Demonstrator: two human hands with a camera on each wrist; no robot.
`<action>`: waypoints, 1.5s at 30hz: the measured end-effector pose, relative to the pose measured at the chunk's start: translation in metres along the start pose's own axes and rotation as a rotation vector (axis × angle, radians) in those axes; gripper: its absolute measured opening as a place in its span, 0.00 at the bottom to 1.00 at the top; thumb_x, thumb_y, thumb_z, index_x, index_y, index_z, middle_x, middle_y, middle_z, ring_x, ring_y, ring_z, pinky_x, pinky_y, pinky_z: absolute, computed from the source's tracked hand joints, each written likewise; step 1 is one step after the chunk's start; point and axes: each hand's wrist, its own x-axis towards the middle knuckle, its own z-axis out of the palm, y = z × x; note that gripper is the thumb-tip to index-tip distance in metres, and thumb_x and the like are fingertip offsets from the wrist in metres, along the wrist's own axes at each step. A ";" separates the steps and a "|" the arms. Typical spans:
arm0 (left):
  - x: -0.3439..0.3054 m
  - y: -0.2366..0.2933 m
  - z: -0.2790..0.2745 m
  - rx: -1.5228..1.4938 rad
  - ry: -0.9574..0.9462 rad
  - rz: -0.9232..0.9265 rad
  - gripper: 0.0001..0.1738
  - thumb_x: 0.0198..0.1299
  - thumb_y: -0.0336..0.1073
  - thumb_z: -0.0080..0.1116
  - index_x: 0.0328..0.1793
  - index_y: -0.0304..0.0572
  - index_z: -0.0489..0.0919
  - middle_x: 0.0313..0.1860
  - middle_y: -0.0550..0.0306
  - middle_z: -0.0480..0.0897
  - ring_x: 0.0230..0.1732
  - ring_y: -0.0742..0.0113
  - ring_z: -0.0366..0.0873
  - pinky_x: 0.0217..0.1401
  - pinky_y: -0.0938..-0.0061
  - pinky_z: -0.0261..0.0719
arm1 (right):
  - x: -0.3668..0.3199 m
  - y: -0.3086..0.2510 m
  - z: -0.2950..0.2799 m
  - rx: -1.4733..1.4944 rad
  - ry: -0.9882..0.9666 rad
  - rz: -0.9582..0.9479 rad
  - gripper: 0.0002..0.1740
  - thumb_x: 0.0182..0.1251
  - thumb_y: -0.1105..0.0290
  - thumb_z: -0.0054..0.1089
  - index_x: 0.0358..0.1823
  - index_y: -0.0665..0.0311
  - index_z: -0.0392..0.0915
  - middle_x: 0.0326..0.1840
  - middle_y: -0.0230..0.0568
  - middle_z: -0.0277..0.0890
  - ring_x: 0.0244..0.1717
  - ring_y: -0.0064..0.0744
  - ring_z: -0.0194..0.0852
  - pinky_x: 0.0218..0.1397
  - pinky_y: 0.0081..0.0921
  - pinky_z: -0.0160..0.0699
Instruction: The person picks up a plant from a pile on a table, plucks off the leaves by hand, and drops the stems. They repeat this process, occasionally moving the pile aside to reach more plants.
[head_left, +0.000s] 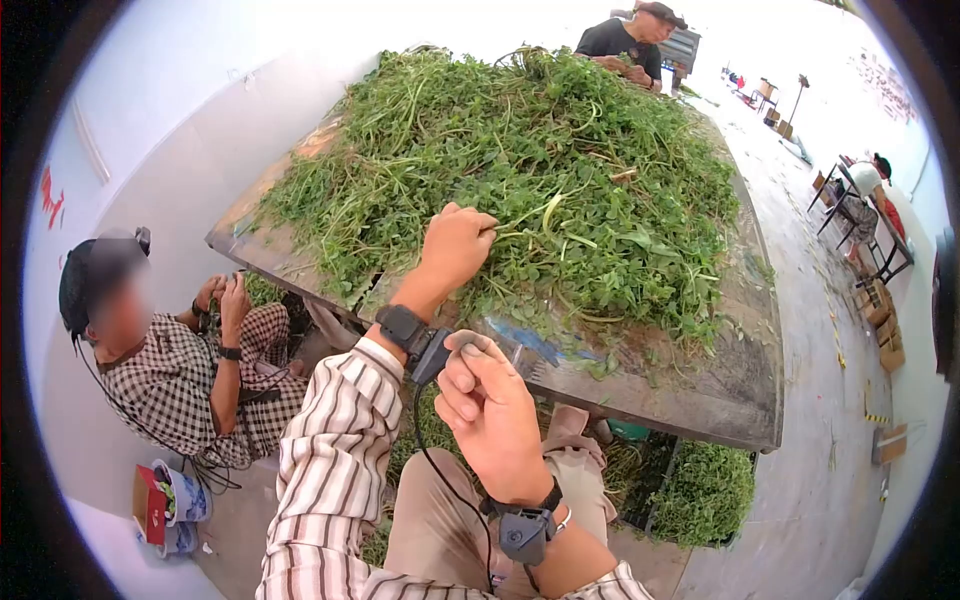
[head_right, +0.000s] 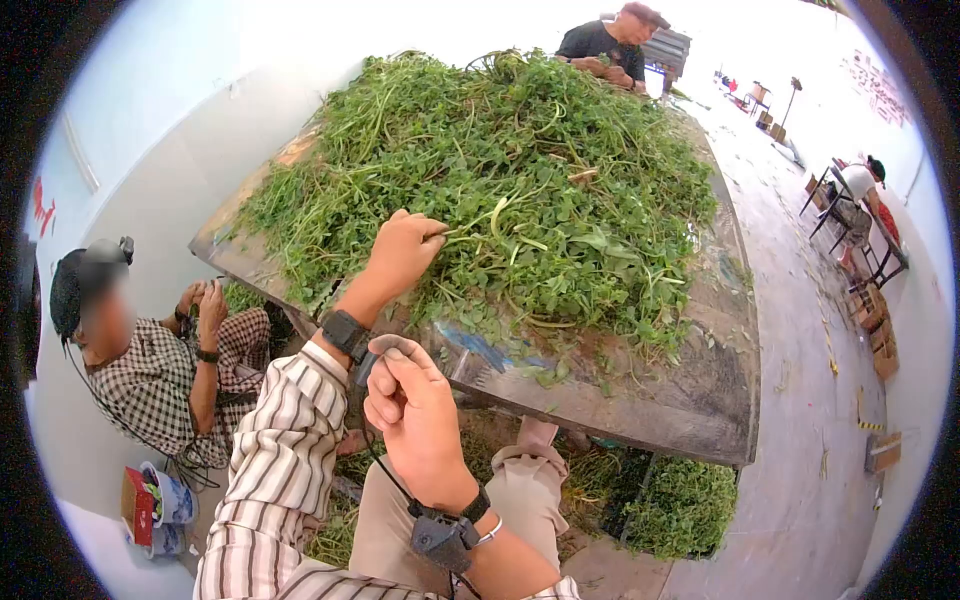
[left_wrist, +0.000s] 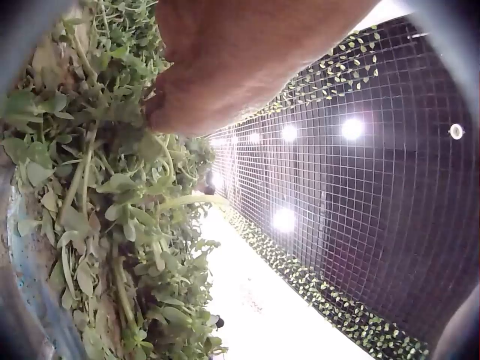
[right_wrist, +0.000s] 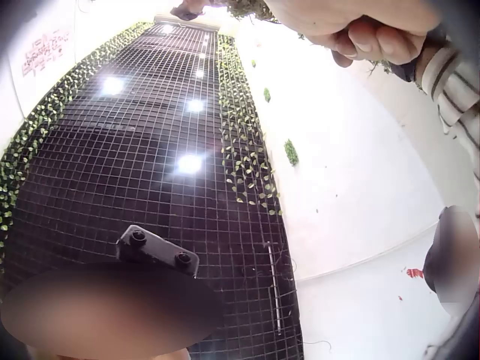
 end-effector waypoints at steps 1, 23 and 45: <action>0.000 0.002 -0.002 -0.003 -0.016 0.007 0.10 0.55 0.35 0.54 0.37 0.43 0.83 0.34 0.54 0.81 0.41 0.54 0.73 0.46 0.62 0.71 | 0.000 0.000 0.000 0.003 -0.008 -0.004 0.08 0.70 0.71 0.44 0.44 0.64 0.71 0.22 0.25 0.60 0.16 0.13 0.51 0.20 0.15 0.53; -0.165 0.040 -0.078 -0.906 0.472 -0.682 0.12 0.62 0.36 0.55 0.44 0.34 0.81 0.26 0.66 0.76 0.24 0.83 0.62 0.26 0.87 0.58 | 0.006 0.010 -0.006 -0.026 0.001 -0.013 0.10 0.71 0.67 0.45 0.47 0.63 0.70 0.22 0.25 0.59 0.17 0.14 0.51 0.20 0.14 0.52; -0.203 0.071 -0.099 -0.417 0.416 -0.398 0.14 0.48 0.21 0.61 0.42 0.38 0.83 0.34 0.57 0.81 0.36 0.66 0.72 0.41 0.74 0.70 | 0.008 0.018 -0.002 -0.242 0.139 -0.079 0.10 0.66 0.66 0.55 0.45 0.61 0.72 0.21 0.22 0.59 0.17 0.13 0.53 0.18 0.15 0.51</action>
